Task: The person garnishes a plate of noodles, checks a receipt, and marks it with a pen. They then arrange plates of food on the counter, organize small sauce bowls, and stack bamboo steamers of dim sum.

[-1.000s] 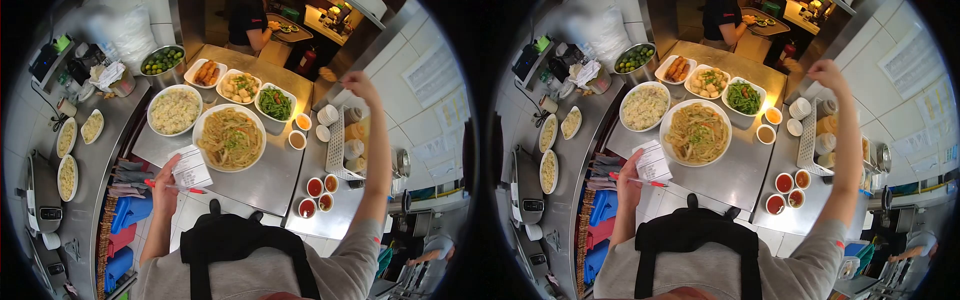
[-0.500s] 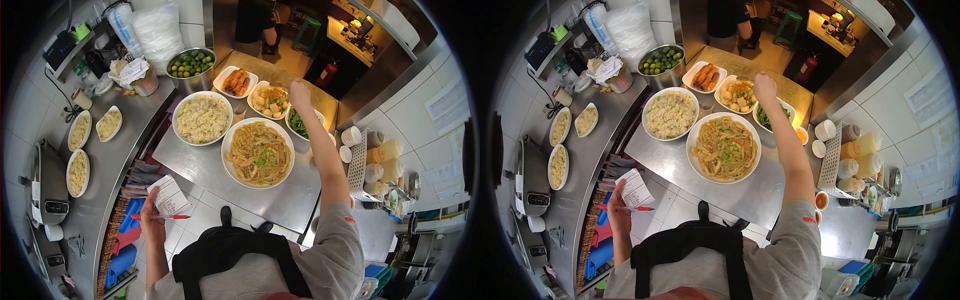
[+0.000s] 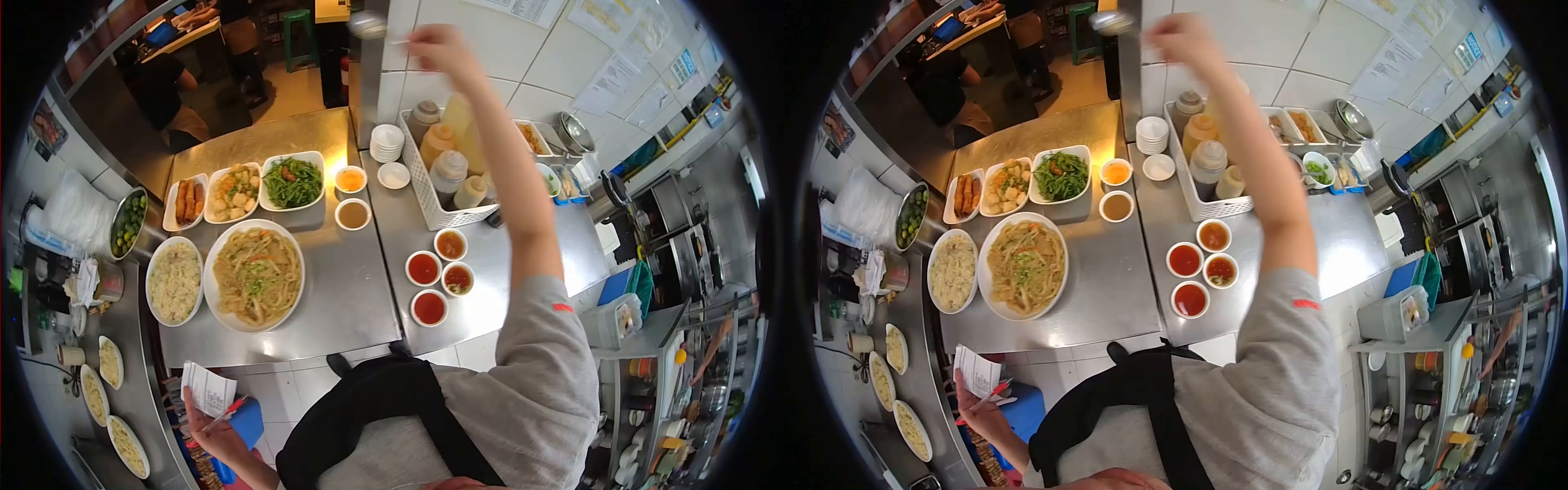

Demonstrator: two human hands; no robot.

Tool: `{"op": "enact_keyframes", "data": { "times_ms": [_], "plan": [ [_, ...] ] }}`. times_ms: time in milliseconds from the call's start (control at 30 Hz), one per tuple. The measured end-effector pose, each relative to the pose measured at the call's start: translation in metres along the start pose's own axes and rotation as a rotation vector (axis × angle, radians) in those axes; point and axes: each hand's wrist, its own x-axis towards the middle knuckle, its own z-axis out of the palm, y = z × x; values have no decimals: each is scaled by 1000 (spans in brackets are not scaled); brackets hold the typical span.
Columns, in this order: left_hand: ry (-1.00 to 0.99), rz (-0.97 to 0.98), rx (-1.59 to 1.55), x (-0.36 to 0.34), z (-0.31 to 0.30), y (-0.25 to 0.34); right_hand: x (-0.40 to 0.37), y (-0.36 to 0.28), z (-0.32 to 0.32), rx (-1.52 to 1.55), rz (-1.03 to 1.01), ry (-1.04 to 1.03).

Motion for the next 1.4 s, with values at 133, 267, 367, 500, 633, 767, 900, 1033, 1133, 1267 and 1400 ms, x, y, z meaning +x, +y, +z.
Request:
{"op": "enact_keyframes", "data": {
  "times_ms": [133,267,367,500,633,767,900,1033,1133,1267,1400],
  "plan": [
    [225,18,-50,-7,18,-14,-25,152,-186,-740,-11,451],
    [195,38,196,-14,51,-18,-69,393,-275,-2063,21,-247],
    [241,-29,-45,-19,55,-16,-79,376,-244,-1360,246,251],
    [288,-82,-118,-25,39,-3,-43,253,-197,-926,-6,436],
    [349,-34,-69,-28,2,2,-56,81,-58,-312,-261,281],
    [379,-21,-65,-25,-54,19,-165,-99,183,17,-429,-332],
    [392,14,-89,-12,-128,34,-293,-203,403,104,-586,-1250],
    [443,12,-105,-6,-193,57,-365,-240,539,-18,-955,-1243],
    [468,46,-52,-3,-242,68,-377,-251,596,50,-1025,-1176],
    [533,123,-380,18,-319,72,-365,-248,654,711,-56,-1301],
    [589,51,-227,45,-360,53,-381,-257,731,1155,198,-1179]
  ]
}}
